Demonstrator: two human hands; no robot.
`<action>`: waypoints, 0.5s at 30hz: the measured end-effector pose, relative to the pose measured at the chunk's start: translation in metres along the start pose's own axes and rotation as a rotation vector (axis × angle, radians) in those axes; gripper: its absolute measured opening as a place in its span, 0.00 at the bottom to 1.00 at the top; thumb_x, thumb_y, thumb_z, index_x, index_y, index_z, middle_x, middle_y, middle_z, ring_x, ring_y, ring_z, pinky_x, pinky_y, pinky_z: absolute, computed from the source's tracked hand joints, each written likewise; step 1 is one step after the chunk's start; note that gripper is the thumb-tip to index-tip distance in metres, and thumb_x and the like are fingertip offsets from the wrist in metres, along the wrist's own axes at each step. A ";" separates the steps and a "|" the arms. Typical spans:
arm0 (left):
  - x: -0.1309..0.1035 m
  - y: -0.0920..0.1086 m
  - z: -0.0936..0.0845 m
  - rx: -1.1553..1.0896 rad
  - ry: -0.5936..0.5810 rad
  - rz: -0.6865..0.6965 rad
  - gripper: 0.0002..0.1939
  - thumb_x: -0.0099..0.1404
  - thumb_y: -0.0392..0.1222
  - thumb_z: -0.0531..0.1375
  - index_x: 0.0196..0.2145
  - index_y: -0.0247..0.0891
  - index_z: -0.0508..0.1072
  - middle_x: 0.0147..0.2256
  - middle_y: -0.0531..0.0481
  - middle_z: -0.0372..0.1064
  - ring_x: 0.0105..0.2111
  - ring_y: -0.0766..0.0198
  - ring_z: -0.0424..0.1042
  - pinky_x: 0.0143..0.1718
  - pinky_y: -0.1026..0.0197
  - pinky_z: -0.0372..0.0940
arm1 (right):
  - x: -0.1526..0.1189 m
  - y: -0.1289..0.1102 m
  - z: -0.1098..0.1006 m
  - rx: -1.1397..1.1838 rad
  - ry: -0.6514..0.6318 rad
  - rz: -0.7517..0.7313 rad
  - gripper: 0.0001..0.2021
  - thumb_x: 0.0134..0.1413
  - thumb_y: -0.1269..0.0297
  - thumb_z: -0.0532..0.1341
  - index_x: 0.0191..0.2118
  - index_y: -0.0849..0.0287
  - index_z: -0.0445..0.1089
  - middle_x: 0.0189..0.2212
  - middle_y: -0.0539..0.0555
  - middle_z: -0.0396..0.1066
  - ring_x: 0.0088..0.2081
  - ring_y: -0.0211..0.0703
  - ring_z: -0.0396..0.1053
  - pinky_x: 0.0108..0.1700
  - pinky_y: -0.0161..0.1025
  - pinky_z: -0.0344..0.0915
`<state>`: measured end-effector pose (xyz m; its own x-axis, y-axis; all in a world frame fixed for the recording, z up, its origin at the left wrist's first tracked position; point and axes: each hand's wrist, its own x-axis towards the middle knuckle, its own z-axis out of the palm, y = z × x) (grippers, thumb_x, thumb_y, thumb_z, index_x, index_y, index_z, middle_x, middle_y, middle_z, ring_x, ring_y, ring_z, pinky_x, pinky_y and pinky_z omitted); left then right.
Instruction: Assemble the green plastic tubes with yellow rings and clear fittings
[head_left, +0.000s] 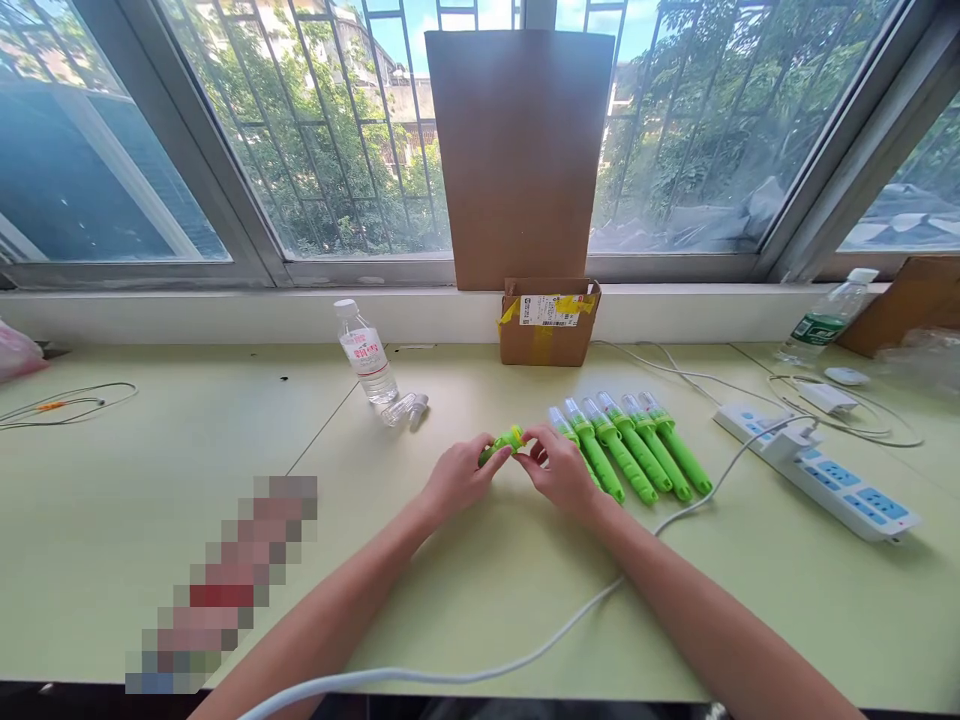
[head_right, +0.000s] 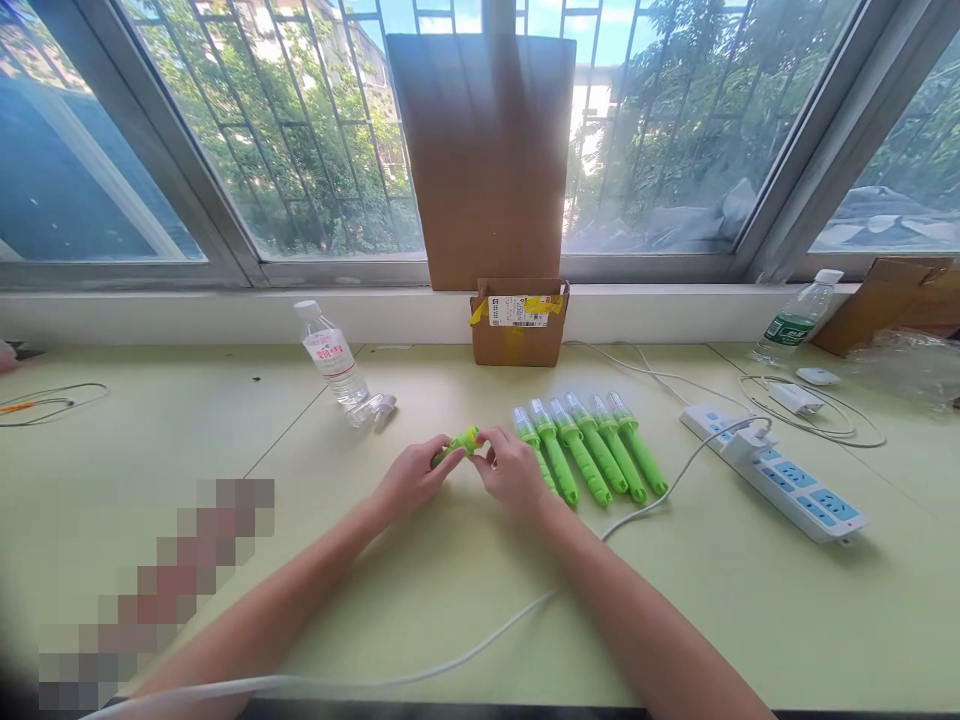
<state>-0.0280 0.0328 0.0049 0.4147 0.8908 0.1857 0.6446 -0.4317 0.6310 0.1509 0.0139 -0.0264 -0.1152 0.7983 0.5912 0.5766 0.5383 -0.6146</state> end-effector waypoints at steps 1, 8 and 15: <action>0.000 0.000 0.001 0.059 0.006 0.003 0.20 0.63 0.60 0.51 0.27 0.39 0.65 0.18 0.55 0.60 0.18 0.66 0.59 0.22 0.65 0.47 | 0.000 0.000 0.000 -0.012 0.001 0.003 0.06 0.54 0.70 0.60 0.38 0.56 0.63 0.33 0.52 0.68 0.25 0.38 0.69 0.29 0.37 0.68; -0.002 -0.001 0.005 0.208 -0.012 0.028 0.18 0.65 0.58 0.49 0.28 0.41 0.63 0.22 0.52 0.65 0.21 0.62 0.63 0.24 0.64 0.47 | 0.000 -0.001 0.001 -0.060 0.009 0.015 0.07 0.53 0.70 0.60 0.38 0.57 0.64 0.33 0.53 0.70 0.26 0.39 0.69 0.29 0.37 0.67; -0.001 -0.001 0.003 0.268 -0.038 0.032 0.16 0.67 0.55 0.47 0.33 0.41 0.64 0.25 0.50 0.68 0.24 0.60 0.67 0.25 0.64 0.49 | -0.001 -0.001 0.002 -0.108 0.033 0.016 0.06 0.53 0.69 0.60 0.38 0.57 0.64 0.31 0.52 0.70 0.25 0.39 0.69 0.28 0.36 0.66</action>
<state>-0.0273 0.0322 0.0016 0.4584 0.8721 0.1712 0.7753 -0.4866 0.4026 0.1490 0.0131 -0.0280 -0.0798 0.7966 0.5993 0.6622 0.4917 -0.5654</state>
